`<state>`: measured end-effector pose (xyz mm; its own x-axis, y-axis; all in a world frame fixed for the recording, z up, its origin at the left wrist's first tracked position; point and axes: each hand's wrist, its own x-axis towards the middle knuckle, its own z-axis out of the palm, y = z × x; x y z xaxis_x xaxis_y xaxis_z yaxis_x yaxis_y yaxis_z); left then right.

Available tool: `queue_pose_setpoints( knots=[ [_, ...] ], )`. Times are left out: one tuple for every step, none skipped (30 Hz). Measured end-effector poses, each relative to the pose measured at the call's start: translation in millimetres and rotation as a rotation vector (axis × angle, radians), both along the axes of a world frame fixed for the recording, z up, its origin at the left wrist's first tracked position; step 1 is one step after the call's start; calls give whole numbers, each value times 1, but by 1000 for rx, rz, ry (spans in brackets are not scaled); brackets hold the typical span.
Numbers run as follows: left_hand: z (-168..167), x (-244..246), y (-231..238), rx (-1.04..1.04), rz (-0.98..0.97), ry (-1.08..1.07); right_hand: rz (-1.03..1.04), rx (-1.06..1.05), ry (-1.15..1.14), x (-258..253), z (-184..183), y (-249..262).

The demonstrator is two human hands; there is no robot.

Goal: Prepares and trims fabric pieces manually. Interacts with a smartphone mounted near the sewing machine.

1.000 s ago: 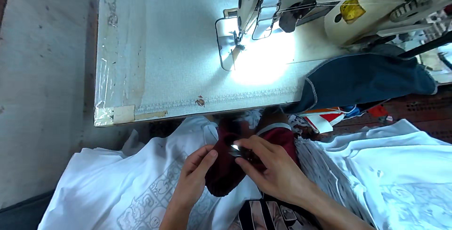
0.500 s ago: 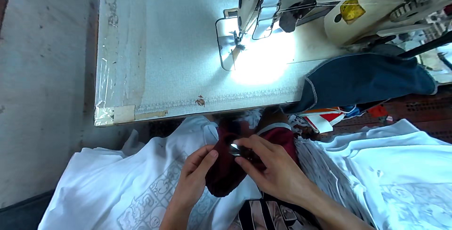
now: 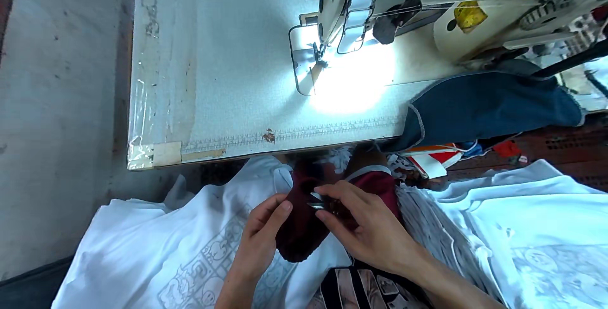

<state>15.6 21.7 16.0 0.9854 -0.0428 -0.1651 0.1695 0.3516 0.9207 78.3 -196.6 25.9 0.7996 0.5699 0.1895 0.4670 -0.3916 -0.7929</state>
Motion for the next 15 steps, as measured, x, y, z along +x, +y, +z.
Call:
queue_pose_setpoints(
  knots=[
    [0,0,0,-4,1,-2,2,-3,-1,-1,0,0],
    [0,0,0,-7,2,-4,2,-7,-4,-2,0,1],
    [0,0,0,-9,2,-3,-4,-10,-5,-2,-1,2],
    [1,-1,0,-8,1,-3,-13,-16,-5,-3,-1,2],
    [1,-1,0,-5,-3,-3,-23,-22,-8,-3,-1,3],
    [1,-1,0,1,-7,-2,-34,-26,-11,-3,-1,3],
    [1,-1,-1,10,-13,-3,-42,-27,-14,-3,-1,3],
    [1,-1,-1,17,-14,-4,-47,-25,-16,-3,-1,4],
    [1,-1,-1,23,-16,-7,-47,-21,-16,-3,0,3],
    [0,-2,-1,29,-15,-11,-43,-17,-16,-3,0,3],
    [0,-2,-1,36,-13,-17,-37,-13,-16,-3,1,3],
    [-1,-2,-1,41,-10,-20,-31,-13,-17,-3,2,2],
    [-1,-2,-1,44,-7,-20,-24,-13,-19,-4,3,2],
    [0,-2,-1,46,-6,-19,-18,-17,-24,-4,3,1],
    [0,-1,0,45,-4,-17,-16,-21,-28,-5,2,1]
  ],
)
